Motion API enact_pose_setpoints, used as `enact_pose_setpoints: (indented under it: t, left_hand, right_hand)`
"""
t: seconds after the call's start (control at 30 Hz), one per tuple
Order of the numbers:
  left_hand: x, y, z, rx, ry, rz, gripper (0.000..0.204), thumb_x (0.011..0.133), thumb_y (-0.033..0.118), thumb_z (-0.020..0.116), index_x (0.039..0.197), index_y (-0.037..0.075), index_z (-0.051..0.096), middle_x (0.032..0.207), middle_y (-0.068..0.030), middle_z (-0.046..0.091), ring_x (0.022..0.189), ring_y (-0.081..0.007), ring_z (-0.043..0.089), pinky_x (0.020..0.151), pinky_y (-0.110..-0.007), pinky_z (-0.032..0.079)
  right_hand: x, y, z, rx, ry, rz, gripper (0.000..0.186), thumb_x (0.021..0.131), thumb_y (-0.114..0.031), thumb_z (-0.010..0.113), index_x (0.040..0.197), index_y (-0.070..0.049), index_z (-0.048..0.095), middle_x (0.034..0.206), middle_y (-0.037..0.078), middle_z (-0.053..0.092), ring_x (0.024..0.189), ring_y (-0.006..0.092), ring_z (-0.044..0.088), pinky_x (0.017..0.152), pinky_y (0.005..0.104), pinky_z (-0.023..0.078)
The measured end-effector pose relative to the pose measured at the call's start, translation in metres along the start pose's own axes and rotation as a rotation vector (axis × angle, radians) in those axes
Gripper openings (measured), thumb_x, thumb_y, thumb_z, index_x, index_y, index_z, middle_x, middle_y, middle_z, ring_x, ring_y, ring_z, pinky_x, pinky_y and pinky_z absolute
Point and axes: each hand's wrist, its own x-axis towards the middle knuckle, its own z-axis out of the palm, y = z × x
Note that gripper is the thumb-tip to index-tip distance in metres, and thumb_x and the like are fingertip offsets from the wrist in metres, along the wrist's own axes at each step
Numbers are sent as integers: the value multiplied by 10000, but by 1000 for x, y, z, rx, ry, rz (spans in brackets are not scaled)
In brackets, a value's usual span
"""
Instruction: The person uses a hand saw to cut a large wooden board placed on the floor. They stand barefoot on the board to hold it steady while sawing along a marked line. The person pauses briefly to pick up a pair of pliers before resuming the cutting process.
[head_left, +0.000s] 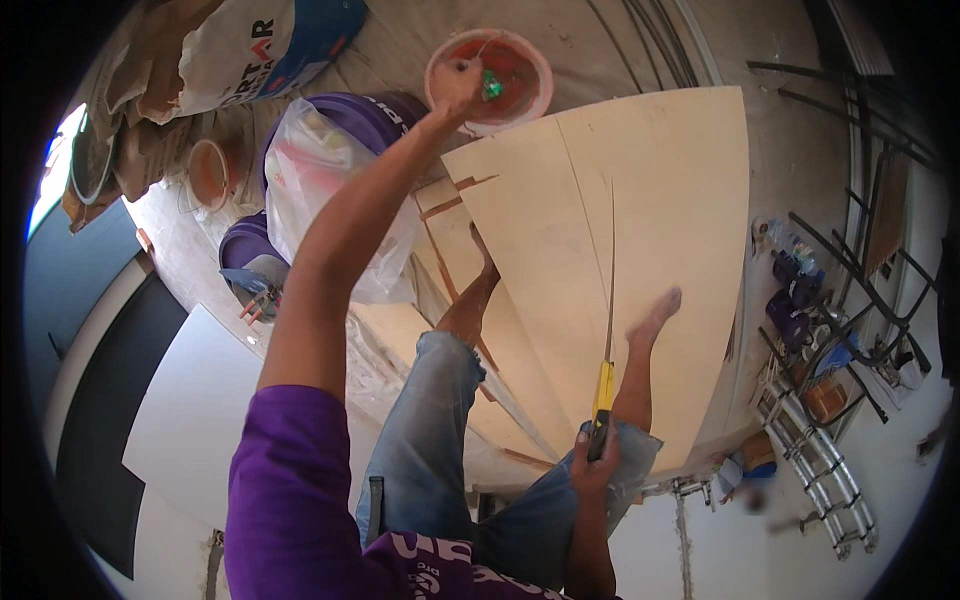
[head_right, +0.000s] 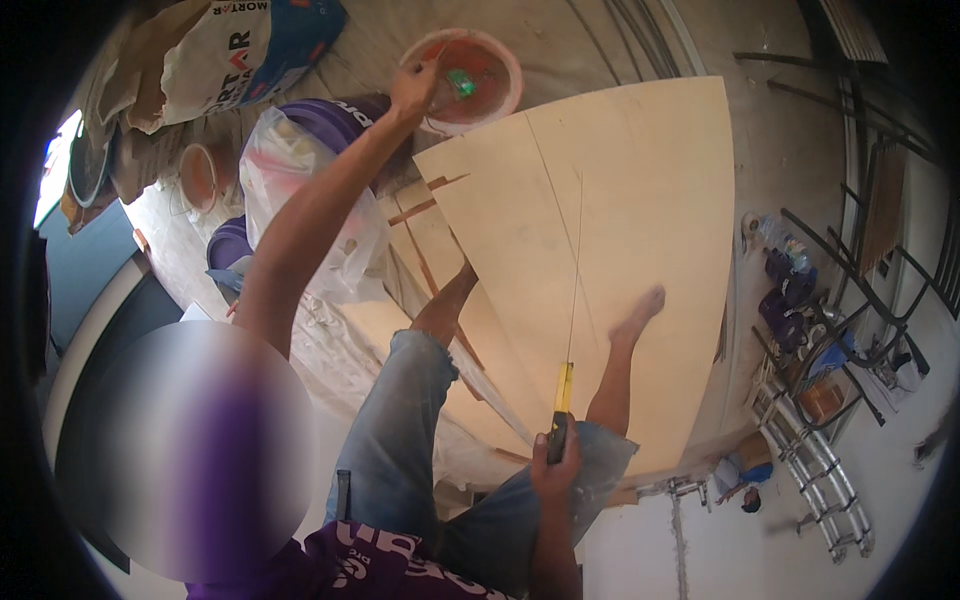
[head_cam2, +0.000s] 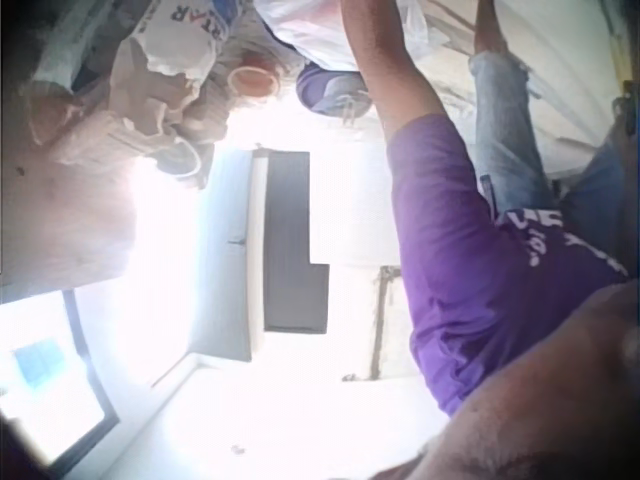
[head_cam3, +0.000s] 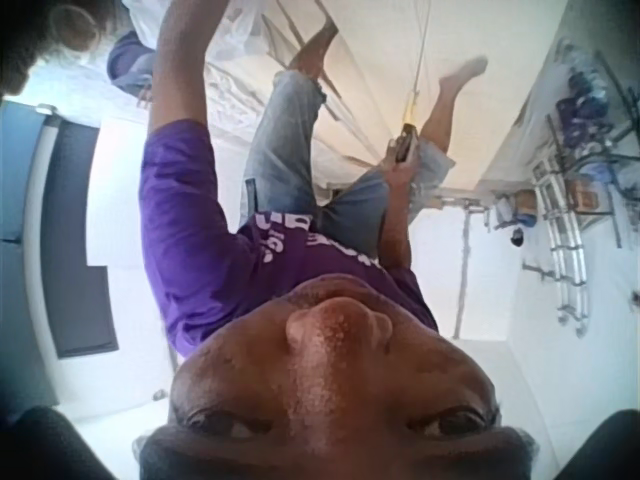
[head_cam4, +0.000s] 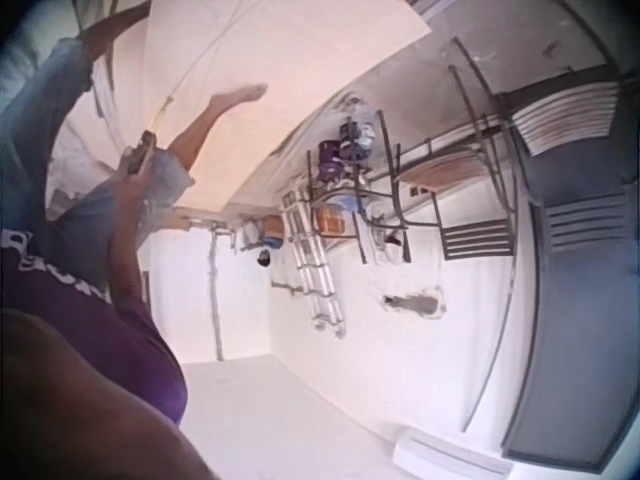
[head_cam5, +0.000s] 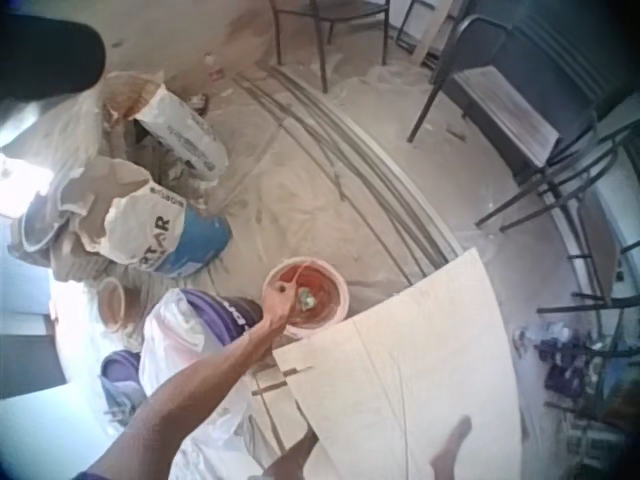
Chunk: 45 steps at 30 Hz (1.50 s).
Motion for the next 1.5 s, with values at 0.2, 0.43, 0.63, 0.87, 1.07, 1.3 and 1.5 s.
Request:
enact_pose_setpoints:
  t: [0.2,0.43,0.63,0.87,1.07,1.3,1.5]
  left_hand:
    - [58,39,-33,173,-70,66,338,799,324,608,857,4,697,739,-168,685,719,-347,671,669,-434,503]
    - [116,5,-45,346,39,166,467,771,445,656,977,28,697,925,-234,698,893,-358,684,789,-432,526]
    - [132,-3,-49,416,144,351,412,781,386,608,914,7,697,834,-205,693,813,-373,667,735,-449,522]
    - [21,34,4,342,264,739,324,831,214,616,1095,30,660,1041,-224,667,974,-376,642,852,-437,497]
    - [-55,-48,79,442,-363,337,292,817,173,574,1086,137,683,1111,-156,656,1079,-364,583,957,-446,461]
    - [-61,-94,121,549,-282,487,384,852,199,583,1236,199,600,1072,-163,666,1027,-371,609,935,-457,470]
    - [-67,-100,127,184,-285,577,368,829,112,594,1197,114,616,1097,-261,618,1009,-438,587,878,-477,469]
  right_hand:
    - [12,-10,-8,91,-80,65,484,888,-126,606,1309,73,472,754,64,555,642,131,535,597,277,452]
    - [96,-44,8,26,-126,-123,377,911,-96,578,1256,31,494,641,26,497,551,86,466,528,248,401]
    - [151,-45,31,63,-124,-51,272,926,-103,585,1167,2,518,570,-13,436,501,52,384,471,254,302]
    - [192,-32,50,116,-59,-57,364,945,-131,575,1276,7,517,628,-10,488,538,45,399,501,232,338]
    - [212,-25,43,-73,-84,-159,376,952,-142,569,1288,24,538,681,0,531,577,47,423,529,230,373]
    - [229,7,49,-14,-131,-190,392,949,-137,576,1296,37,528,709,9,545,603,52,439,547,228,383]
    - [231,33,53,-18,-157,-145,409,946,-134,580,1312,37,517,721,15,553,607,54,447,560,223,396]
